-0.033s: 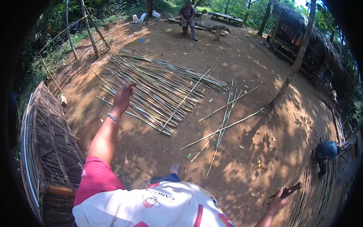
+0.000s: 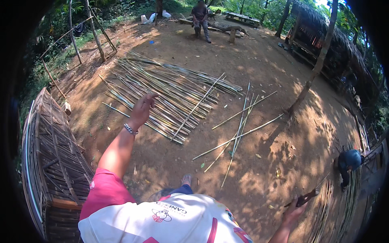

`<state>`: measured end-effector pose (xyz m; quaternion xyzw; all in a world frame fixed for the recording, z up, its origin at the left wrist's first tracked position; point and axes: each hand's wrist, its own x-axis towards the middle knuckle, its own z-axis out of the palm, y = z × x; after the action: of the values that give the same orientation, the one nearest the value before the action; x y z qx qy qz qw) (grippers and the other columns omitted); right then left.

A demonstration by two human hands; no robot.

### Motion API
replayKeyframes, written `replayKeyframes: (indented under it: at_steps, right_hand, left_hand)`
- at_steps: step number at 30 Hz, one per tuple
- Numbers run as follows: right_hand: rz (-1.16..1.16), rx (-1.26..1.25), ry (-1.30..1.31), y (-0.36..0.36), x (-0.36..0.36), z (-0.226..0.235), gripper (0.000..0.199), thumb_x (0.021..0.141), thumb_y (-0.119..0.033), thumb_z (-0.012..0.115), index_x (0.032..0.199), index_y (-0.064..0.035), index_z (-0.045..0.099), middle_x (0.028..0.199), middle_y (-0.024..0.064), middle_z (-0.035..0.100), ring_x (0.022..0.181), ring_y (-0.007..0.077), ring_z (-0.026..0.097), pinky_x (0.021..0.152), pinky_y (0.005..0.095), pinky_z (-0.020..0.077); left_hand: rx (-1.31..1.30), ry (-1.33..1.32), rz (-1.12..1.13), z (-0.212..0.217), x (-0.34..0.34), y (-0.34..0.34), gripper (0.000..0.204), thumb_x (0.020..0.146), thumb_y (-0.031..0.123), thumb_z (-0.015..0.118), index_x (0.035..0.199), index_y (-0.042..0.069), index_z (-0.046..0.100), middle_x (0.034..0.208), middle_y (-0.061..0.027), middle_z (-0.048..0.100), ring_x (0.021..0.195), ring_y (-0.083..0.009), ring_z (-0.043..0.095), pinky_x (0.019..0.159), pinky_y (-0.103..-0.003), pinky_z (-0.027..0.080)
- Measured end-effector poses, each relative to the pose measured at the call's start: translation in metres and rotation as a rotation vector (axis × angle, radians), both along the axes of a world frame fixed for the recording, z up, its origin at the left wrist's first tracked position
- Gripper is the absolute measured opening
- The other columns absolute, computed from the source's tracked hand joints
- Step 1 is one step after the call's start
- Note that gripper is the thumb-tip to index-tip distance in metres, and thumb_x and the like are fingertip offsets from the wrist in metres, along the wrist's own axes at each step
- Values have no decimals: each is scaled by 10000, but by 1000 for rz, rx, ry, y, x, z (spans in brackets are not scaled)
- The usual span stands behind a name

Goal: The person arranges long bamboo sticks into a grid pattern on the ground. They then retrieve a coil of wire and use pliers to cut a piece, preparing to secure the bamboo structure.

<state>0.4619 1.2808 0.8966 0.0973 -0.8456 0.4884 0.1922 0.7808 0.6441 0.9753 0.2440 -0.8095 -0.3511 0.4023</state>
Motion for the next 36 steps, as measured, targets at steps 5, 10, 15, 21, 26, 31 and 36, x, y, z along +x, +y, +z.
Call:
replayKeyframes:
  at_steps: [5,10,15,21,26,31,36]
  right_hand:
    - [693,-45,-95,-153,76,-3,193,848,-29,698,1007,-8,590,816,46,619,703,127,599,646,277,485]
    - [931,-37,-22,-196,113,1,175,843,-54,720,974,-8,613,832,43,642,742,123,615,664,280,486]
    - [900,-335,-470,-223,144,11,198,902,-108,685,1037,5,595,875,60,654,788,133,632,703,284,500]
    - [863,-484,-725,-244,141,5,208,950,-97,623,1121,1,558,879,64,649,793,137,629,710,288,516]
    - [741,-510,-1118,-269,125,-17,166,975,-147,584,1090,-35,546,826,53,603,738,170,615,693,332,535]
    - [585,-388,-1441,-306,82,-68,158,963,-160,595,1075,-53,563,830,57,617,693,186,621,643,362,553]
    - [624,-3,-1508,-345,52,-90,95,946,-135,604,975,-46,588,815,73,642,685,191,641,631,373,563]
  left_hand:
    - [267,-198,-542,-64,-95,161,480,1070,383,352,1229,8,606,833,-61,607,804,-172,591,795,-322,488]
    - [104,-36,-657,-69,-114,241,431,1060,349,375,1326,52,540,1056,-157,628,1047,-281,611,909,-383,471]
    - [362,-94,-832,-79,-100,252,426,1052,316,419,1392,70,497,1122,-161,639,1068,-266,624,938,-393,471]
    - [474,-193,-728,-87,-80,254,369,1036,251,471,1343,57,533,1069,-145,669,989,-235,656,875,-369,498]
    - [506,-202,-582,-115,-73,238,327,1034,274,477,1279,69,547,977,-105,667,897,-195,646,791,-341,501]
    - [811,-164,-475,-140,-70,176,376,1062,376,390,1227,81,555,815,-25,597,742,-127,580,700,-300,481]
    - [754,-64,-216,-183,-63,87,423,1067,429,342,1168,91,575,739,19,541,632,-70,479,619,-239,433]
